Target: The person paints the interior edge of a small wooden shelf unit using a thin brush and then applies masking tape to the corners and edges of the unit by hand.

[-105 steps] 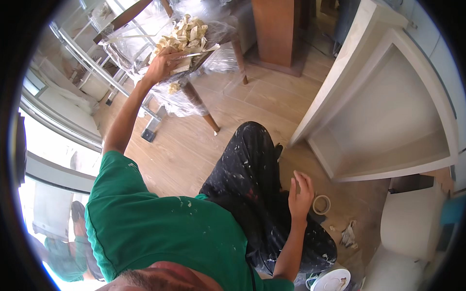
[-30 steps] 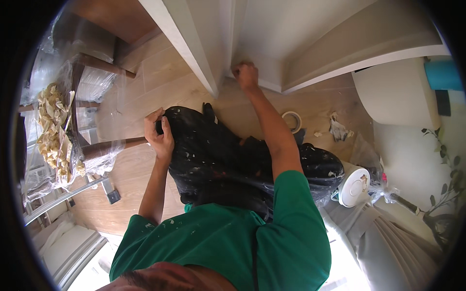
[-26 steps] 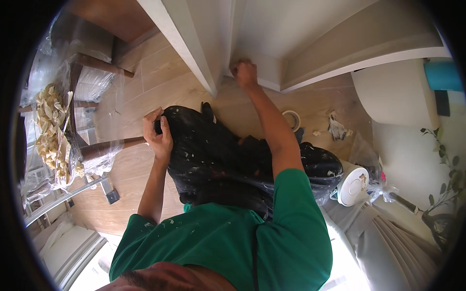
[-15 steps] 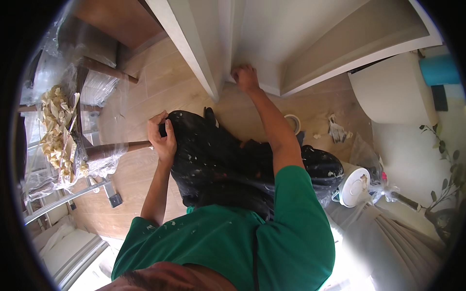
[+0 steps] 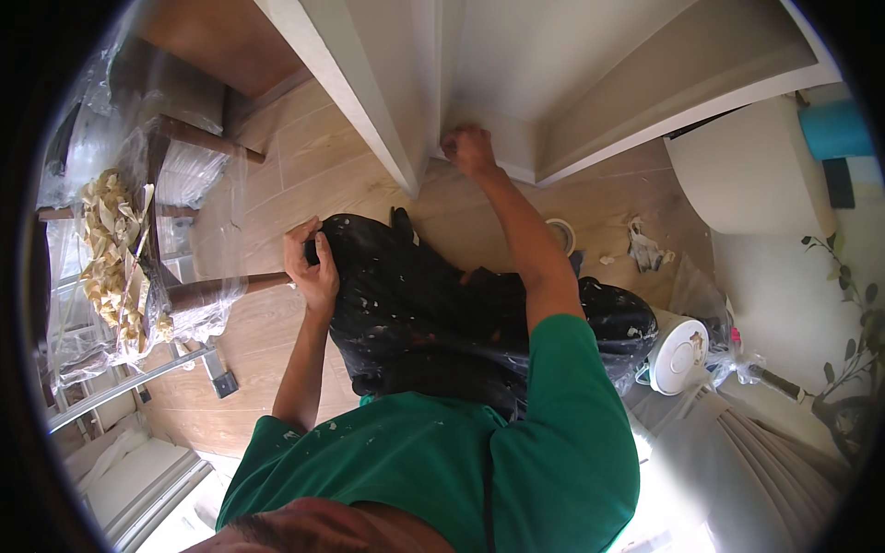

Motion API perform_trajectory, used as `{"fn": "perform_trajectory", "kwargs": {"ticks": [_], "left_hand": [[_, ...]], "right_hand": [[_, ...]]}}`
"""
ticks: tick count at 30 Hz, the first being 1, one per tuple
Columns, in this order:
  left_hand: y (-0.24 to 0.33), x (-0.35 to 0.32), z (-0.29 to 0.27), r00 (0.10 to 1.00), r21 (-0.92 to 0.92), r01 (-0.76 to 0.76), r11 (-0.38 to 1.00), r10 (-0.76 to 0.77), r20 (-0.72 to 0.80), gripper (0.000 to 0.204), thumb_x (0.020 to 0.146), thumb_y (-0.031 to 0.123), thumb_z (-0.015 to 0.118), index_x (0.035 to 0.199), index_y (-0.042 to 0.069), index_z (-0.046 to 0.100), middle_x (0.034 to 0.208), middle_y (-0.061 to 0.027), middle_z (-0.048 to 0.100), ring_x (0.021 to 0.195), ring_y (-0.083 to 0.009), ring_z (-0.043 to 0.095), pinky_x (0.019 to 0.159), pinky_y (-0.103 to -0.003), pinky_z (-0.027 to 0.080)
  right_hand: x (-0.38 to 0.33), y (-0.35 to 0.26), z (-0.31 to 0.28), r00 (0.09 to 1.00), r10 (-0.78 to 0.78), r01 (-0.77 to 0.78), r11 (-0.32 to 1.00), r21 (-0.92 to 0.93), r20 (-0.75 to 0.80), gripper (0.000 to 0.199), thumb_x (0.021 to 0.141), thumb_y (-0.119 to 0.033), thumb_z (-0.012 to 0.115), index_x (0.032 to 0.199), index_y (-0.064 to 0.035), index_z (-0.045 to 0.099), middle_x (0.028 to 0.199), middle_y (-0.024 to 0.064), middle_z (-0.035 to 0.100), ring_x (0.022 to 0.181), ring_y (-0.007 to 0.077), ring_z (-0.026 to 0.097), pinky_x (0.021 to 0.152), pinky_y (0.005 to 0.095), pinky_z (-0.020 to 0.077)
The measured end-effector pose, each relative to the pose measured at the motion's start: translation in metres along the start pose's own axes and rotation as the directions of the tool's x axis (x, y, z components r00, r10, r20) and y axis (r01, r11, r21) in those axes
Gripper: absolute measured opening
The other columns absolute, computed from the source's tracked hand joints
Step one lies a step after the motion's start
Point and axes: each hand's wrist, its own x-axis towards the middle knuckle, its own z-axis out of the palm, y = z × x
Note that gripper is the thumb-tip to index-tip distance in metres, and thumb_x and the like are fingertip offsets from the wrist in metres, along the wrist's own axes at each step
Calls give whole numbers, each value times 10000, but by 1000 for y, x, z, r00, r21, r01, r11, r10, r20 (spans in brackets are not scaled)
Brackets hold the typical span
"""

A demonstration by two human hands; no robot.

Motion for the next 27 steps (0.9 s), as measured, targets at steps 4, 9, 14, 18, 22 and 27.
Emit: {"fn": "perform_trajectory", "kwargs": {"ticks": [4,9,14,18,22,27], "left_hand": [[3,0,-1,1000,17,10,1000,-10,-4,132,925,-9,636,1056,-15,651,1052,-163,703,968,-321,651,894,-404,503],[1,1,0,1000,19,-5,1000,5,-1,129,926,-9,634,1054,-16,651,1050,-165,701,962,-327,647,891,-409,502],[2,-1,-1,1000,11,-2,1000,2,-11,128,924,-22,629,1050,-17,649,1050,-168,699,955,-328,645,884,-407,503],[4,2,1,999,16,-28,999,28,-21,133,921,-28,628,1053,-15,646,1051,-168,699,940,-321,643,871,-404,505],[4,2,1,1000,31,-24,999,25,-18,135,921,-29,627,1053,-13,646,1050,-168,701,925,-314,642,863,-400,506],[3,-1,0,1000,7,-2,1000,2,-19,128,921,-31,623,1045,-14,649,1045,-172,701,923,-317,643,867,-400,506]], "right_hand": [[4,7,6,996,-89,89,996,-21,-11,94,807,-183,723,858,-115,763,944,85,725,973,296,631,897,461,478],[4,28,16,990,-11,64,924,377,-141,97,764,-107,770,853,-68,774,850,124,715,810,295,657,807,408,525],[2,19,13,983,-53,106,945,309,-174,100,762,-113,791,858,-85,792,845,120,716,816,295,656,796,402,529],[6,13,8,988,-114,124,987,103,-103,73,815,-165,758,846,-100,769,871,110,710,901,305,646,841,429,515],[9,6,1,992,-105,109,992,-58,65,110,873,-195,694,922,-108,739,950,103,698,1050,332,605,971,479,446],[9,9,0,974,-155,172,981,-90,164,138,903,-144,639,1001,-83,714,982,130,689,1091,359,580,991,500,408]]}}
